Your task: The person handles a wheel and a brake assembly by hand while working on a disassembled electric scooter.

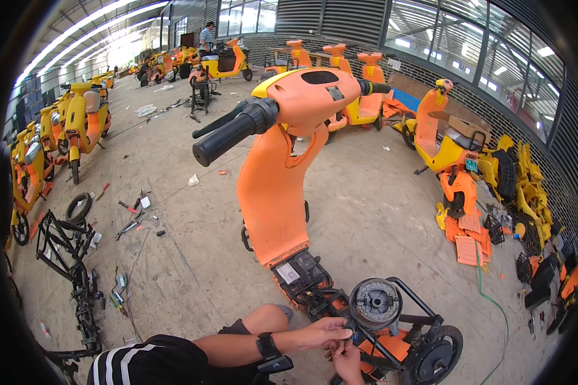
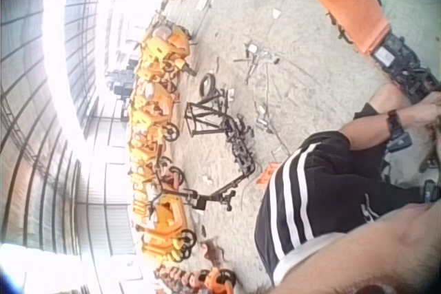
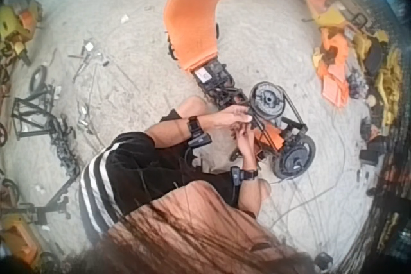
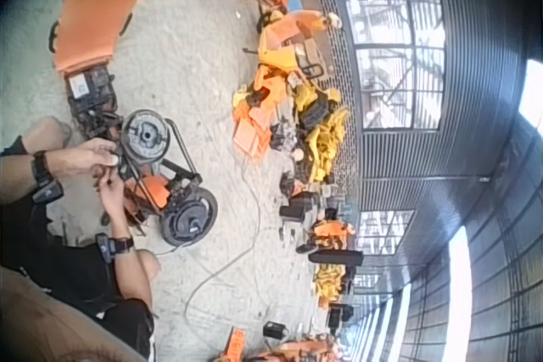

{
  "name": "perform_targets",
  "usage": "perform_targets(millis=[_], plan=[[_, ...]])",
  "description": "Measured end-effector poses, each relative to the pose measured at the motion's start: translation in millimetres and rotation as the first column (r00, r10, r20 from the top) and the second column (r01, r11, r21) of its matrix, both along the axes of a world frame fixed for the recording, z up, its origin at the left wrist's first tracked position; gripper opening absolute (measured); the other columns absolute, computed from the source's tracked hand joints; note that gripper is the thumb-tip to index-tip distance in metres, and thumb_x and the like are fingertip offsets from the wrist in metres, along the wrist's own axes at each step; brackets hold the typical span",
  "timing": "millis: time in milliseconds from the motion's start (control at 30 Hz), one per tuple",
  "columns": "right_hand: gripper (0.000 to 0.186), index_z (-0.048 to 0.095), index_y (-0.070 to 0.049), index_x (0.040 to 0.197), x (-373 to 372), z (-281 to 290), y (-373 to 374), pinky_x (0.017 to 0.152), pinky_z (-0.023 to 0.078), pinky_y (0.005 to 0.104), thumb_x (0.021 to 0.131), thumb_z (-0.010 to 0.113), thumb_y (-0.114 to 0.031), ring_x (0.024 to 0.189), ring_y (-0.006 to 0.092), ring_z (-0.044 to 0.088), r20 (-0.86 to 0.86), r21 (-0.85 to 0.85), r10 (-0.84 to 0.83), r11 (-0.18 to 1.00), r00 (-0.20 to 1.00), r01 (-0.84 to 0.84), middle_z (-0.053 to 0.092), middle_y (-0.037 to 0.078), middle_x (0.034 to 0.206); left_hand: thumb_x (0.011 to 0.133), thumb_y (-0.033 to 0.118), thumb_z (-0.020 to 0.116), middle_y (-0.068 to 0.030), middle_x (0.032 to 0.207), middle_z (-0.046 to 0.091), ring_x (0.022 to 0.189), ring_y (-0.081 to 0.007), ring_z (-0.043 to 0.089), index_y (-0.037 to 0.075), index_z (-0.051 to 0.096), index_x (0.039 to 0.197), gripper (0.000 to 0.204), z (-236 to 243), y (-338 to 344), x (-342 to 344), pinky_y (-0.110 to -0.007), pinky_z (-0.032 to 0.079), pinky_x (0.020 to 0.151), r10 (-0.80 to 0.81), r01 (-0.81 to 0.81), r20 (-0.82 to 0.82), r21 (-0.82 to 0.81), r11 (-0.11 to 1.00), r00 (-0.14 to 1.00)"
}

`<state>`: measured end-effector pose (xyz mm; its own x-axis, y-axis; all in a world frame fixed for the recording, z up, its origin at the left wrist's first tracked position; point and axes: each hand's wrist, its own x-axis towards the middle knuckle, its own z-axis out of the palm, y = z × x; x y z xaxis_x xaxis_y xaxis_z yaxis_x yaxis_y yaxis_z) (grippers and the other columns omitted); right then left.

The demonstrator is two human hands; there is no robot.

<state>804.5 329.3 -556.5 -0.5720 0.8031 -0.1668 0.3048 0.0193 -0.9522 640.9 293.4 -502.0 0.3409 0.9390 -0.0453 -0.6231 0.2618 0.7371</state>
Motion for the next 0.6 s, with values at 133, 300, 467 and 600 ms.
perform_targets(millis=[133, 300, 467, 600], plan=[[0.028, 0.04, 0.0, 0.114, -5, 10, -7, 0.05, 0.049, 0.0255, 0.089, 0.052, 0.002, 0.059, 0.0152, 0.062, -0.025, -0.048, 0.016, 0.999, 1.0, -0.017, 0.063, 0.009, 0.078, 0.095, 0.027, 0.055, -0.0074, 0.085, 0.062, 0.063, -0.0096, 0.06, 0.005, 0.049, 0.1, 0.023, -2, -2, -2, -0.021, 0.045, 0.05, 0.029, -0.029, -0.033, -0.001, 1.0, 0.999], [0.018, 0.046, 0.0, 0.111, 0, 9, -9, 0.05, 0.048, 0.0258, 0.094, 0.047, -0.004, 0.059, 0.0138, 0.061, -0.068, -0.012, 0.026, 1.0, 0.997, -0.027, 0.063, 0.008, 0.077, 0.095, 0.026, 0.054, -0.01, 0.084, 0.062, 0.065, -0.0135, 0.061, 0.005, 0.048, 0.097, 0.022, 7, -4, -6, -0.026, 0.049, 0.055, 0.0, 0.0, -0.012, -0.008, 1.0, 1.0], [0.016, 0.061, 0.001, 0.091, 5, 26, -4, 0.058, 0.048, 0.0236, 0.093, 0.054, -0.013, 0.065, 0.0101, 0.061, -0.077, -0.008, -0.054, 0.999, 0.996, 0.054, 0.064, 0.005, 0.078, 0.095, 0.022, 0.055, -0.0141, 0.084, 0.063, 0.064, -0.0185, 0.063, -0.001, 0.047, 0.106, 0.027, 12, -3, -13, -0.032, 0.053, 0.06, 0.087, -0.087, -0.028, 0.017, 0.996, 0.996], [0.019, 0.063, 0.002, 0.101, 3, 29, -4, 0.061, 0.049, 0.0279, 0.087, 0.056, -0.009, 0.067, 0.0148, 0.063, -0.042, 0.046, -0.058, 0.997, 0.997, 0.06, 0.066, 0.009, 0.081, 0.092, 0.02, 0.058, -0.0165, 0.086, 0.064, 0.067, -0.0229, 0.064, 0.001, 0.049, 0.1, 0.022, 11, -4, -31, -0.032, 0.053, 0.063, 0.158, -0.161, -0.09, -0.025, 0.987, 0.983]])
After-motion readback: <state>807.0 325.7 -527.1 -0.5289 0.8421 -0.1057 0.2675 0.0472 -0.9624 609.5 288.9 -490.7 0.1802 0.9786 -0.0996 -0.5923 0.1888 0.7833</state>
